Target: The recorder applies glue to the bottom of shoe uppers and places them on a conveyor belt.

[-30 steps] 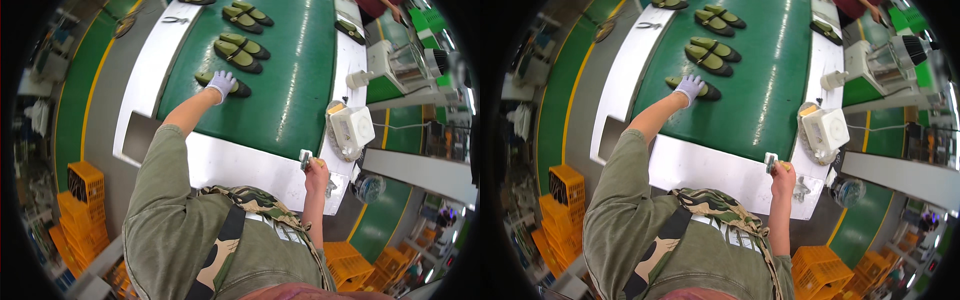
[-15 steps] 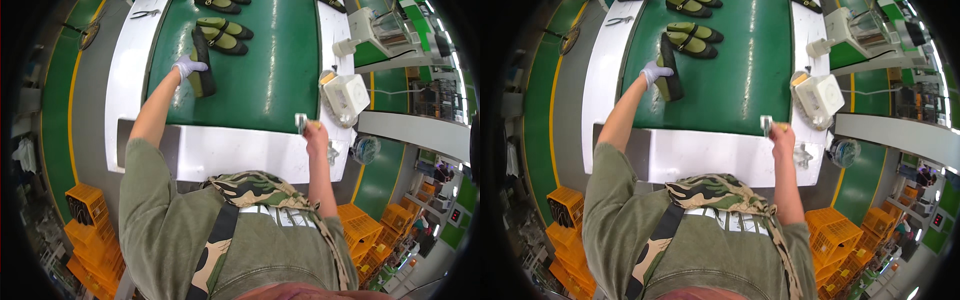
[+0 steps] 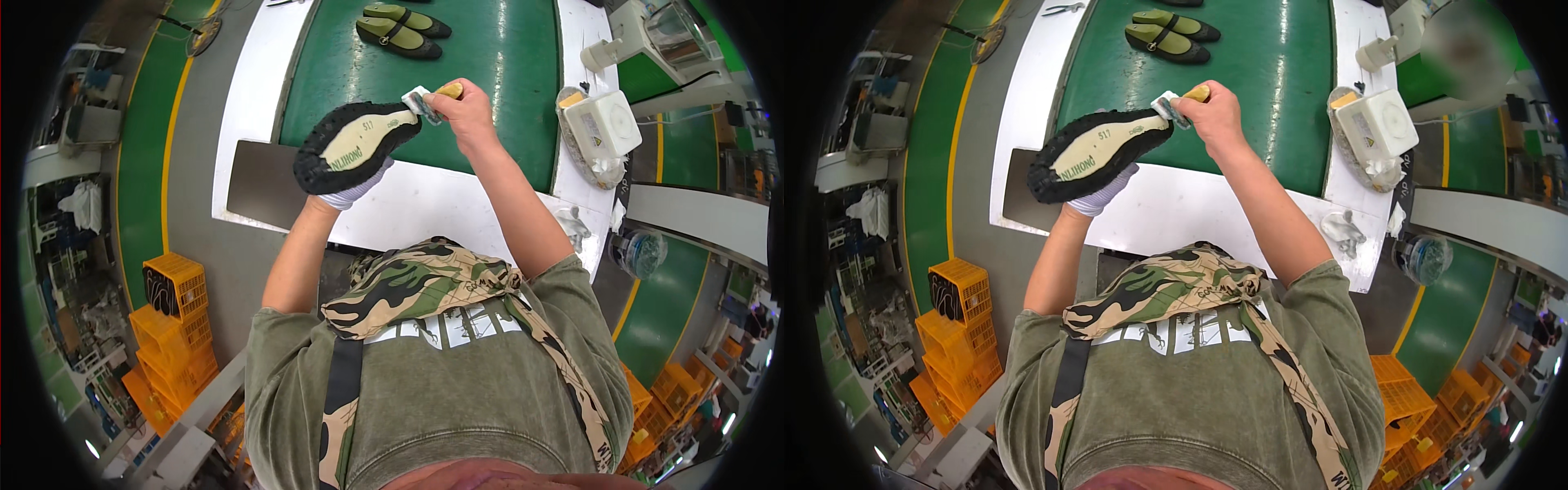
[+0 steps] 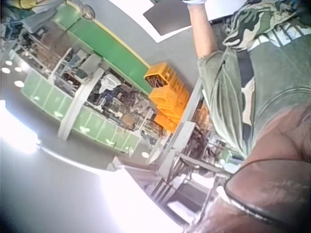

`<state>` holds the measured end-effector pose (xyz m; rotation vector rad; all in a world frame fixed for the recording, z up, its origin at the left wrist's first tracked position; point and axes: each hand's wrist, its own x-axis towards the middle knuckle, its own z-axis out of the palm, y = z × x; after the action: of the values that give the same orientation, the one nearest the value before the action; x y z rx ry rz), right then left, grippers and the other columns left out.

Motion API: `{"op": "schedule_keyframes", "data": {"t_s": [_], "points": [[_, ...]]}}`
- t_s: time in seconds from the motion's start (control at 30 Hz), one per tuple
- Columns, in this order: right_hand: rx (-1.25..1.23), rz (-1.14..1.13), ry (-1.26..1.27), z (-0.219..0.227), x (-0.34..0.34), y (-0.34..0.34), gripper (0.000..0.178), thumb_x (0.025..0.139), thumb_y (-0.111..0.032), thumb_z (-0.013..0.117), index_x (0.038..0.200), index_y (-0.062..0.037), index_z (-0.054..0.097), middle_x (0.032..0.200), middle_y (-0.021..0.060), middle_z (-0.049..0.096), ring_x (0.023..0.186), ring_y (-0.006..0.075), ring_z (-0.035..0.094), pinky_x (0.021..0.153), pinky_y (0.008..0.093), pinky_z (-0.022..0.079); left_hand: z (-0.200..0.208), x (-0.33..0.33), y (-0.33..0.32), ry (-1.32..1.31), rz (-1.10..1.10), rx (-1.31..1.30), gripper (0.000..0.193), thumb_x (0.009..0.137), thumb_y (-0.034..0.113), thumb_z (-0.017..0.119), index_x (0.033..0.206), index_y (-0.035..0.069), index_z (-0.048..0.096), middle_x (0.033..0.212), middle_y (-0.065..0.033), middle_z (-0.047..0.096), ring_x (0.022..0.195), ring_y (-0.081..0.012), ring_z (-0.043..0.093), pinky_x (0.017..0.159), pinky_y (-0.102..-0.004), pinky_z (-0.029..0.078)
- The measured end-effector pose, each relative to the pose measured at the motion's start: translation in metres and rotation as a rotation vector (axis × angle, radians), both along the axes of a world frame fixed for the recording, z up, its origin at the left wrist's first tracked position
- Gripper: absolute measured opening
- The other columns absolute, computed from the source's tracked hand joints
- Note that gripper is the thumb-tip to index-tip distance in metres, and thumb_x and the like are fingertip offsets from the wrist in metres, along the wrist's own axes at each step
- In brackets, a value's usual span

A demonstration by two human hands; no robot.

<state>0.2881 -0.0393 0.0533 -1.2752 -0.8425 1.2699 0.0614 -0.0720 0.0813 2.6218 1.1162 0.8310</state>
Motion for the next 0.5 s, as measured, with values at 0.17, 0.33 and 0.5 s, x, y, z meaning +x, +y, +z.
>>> {"op": "schedule_keyframes", "data": {"t_s": [0.17, 0.33, 0.5], "points": [[-0.046, 0.067, 0.207, 0.021, -0.011, -0.023, 0.023, 0.074, -0.008, 0.078, 0.080, -0.0044, 0.056, 0.072, 0.0009, 0.057, 0.063, 0.0086, 0.051, 0.055, 0.0253, 0.041, 0.009, 0.011, -0.026, -0.074, 0.026, 0.019, 0.057, 0.075, 0.022, 0.075, 0.128, 0.013, 0.057, 0.123, -0.0076, 0.061, 0.121, -0.0288, 0.051, 0.107, -0.0399, 0.037], [0.089, 0.191, 0.341, 0.076, -0.018, -0.049, 0.021, 0.076, -0.005, 0.076, 0.082, -0.0035, 0.056, 0.075, 0.0030, 0.059, 0.064, 0.0095, 0.054, 0.059, 0.0258, 0.045, 0.028, 0.036, -0.045, -0.074, 0.165, 0.094, 0.038, 0.068, 0.019, 0.078, 0.104, 0.013, 0.068, 0.101, -0.0052, 0.068, 0.093, -0.0254, 0.065, 0.083, -0.0367, 0.053], [0.258, 0.356, 0.356, 0.119, -0.021, -0.062, 0.019, 0.077, -0.003, 0.075, 0.083, -0.0024, 0.057, 0.078, 0.0040, 0.060, 0.066, 0.0091, 0.055, 0.063, 0.0249, 0.047, 0.046, 0.055, -0.068, -0.280, 0.336, -0.242, 0.035, 0.073, 0.031, 0.077, 0.100, 0.014, 0.064, 0.094, -0.0064, 0.067, 0.082, -0.0272, 0.065, 0.071, -0.0368, 0.053]]}}
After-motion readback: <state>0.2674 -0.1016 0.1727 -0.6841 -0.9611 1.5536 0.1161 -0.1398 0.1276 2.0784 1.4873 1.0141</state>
